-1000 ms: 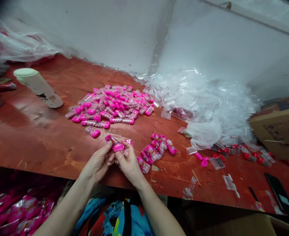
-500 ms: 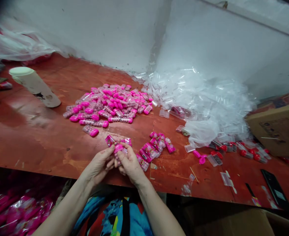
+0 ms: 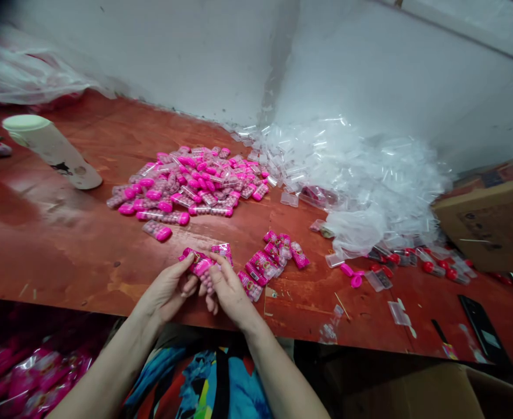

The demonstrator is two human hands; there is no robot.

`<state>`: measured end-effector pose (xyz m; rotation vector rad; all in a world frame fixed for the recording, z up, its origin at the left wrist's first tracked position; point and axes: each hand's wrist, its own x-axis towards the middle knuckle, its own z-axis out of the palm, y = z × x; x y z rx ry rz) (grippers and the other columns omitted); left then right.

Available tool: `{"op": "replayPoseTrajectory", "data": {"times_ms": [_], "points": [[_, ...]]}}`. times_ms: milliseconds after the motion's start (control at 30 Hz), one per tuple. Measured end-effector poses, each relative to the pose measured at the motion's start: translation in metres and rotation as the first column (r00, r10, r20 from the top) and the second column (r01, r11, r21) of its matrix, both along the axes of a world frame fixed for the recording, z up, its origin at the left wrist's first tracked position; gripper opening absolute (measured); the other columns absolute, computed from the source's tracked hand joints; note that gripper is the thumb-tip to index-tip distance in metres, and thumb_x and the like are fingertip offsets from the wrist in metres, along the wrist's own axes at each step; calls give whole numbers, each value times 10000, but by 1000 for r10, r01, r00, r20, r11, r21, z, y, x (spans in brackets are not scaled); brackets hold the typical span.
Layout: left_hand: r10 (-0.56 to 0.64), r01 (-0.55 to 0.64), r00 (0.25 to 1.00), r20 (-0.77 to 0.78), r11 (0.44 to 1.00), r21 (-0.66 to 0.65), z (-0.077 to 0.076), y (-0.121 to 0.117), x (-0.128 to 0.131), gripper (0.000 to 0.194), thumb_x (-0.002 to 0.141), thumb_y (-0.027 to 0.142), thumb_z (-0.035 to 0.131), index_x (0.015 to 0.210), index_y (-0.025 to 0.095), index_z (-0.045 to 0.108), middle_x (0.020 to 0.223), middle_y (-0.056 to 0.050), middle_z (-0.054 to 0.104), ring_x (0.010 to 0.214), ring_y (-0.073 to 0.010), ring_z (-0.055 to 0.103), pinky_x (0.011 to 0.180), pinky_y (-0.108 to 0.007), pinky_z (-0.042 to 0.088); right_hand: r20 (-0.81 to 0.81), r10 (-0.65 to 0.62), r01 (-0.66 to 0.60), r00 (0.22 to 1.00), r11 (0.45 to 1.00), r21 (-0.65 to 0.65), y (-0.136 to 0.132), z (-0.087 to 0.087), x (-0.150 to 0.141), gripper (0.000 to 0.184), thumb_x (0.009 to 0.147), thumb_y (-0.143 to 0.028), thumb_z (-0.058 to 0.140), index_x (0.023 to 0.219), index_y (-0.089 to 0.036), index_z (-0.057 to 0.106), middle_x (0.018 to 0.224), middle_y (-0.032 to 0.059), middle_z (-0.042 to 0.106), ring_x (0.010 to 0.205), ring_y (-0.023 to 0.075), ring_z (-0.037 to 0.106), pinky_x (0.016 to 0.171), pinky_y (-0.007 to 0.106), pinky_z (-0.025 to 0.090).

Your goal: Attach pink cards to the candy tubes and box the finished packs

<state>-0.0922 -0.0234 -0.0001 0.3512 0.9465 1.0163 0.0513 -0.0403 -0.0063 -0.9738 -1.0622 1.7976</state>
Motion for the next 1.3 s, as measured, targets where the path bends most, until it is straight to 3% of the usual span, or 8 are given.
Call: {"op": "replayPoseTrajectory", "data": {"times_ms": [133, 233, 333, 467, 733, 900, 1100, 1300], "points": [[37, -34, 997, 74, 999, -31, 0, 1, 2, 385, 803, 433, 696, 588, 146, 553, 359, 38, 415, 374, -89, 438, 383, -185, 312, -205, -14, -18, 979, 988, -153, -3, 3, 4, 519, 912, -526, 516, 1352, -258, 446, 785, 0, 594, 491, 101, 516, 424, 215, 441], [164, -156, 983, 77, 983, -92, 4, 3, 3, 263, 817, 317, 700, 673, 140, 568, 427, 57, 463, 325, -43, 350, 338, -162, 270, -149, -76, 57, 986, 990, -130, -8, 1, 10, 428, 904, -449, 570, 1285, -256, 536, 828, 8, 578, 520, 84, 478, 451, 206, 432], [242, -230, 967, 81, 964, -137, 10, 4, 4, 176, 851, 236, 657, 735, 143, 562, 504, 56, 513, 307, -28, 320, 304, -157, 250, 104, -188, 177, 977, 978, 109, -12, -1, 13, 378, 922, -394, 554, 1281, -275, 554, 927, 27, 577, 659, 122, 542, 578, 255, 495], [227, -200, 963, 148, 964, -178, 14, 3, 8, 148, 899, 200, 590, 766, 151, 548, 506, 66, 487, 303, -34, 325, 288, -154, 256, 438, -403, 118, 804, 829, 547, -14, -2, 12, 368, 933, -277, 530, 1300, -256, 548, 1074, 67, 552, 975, 193, 563, 900, 362, 488], [212, -164, 957, 198, 959, -233, 8, 1, 13, 242, 915, 243, 586, 703, 166, 500, 473, 63, 472, 322, -41, 350, 305, -145, 281, 601, -524, -111, 604, 692, 714, -26, -9, 4, 417, 939, -229, 496, 1356, -210, 494, 1117, 117, 496, 1045, 240, 563, 890, 400, 527], [144, -128, 983, 112, 983, -135, 5, -5, 16, 370, 842, 369, 682, 607, 171, 475, 375, 67, 403, 332, -46, 330, 333, -149, 268, 578, -503, -73, 643, 711, 699, -27, -16, 3, 420, 944, -225, 480, 1361, -191, 442, 1180, 131, 554, 1116, 246, 571, 970, 425, 498], [40, -40, 999, 3, 999, -19, -1, -10, 21, 381, 720, 385, 795, 613, 147, 517, 349, 97, 350, 327, -12, 230, 348, -142, 191, 584, -412, 6, 699, 820, 572, -28, -18, 2, 549, 914, -237, 531, 1418, -191, 320, 1345, 136, 538, 1187, 250, 574, 1008, 420, 486], [-71, 71, 997, 9, 997, -13, -4, -13, 20, 469, 782, 476, 718, 548, 164, 458, 321, 99, 302, 308, -13, 185, 354, -164, 155, 688, -355, -199, 633, 784, 588, -25, -8, 10, 541, 929, -239, 490, 1447, -193, 340, 1395, 173, 492, 1244, 329, 521, 987, 517, 471]]}}
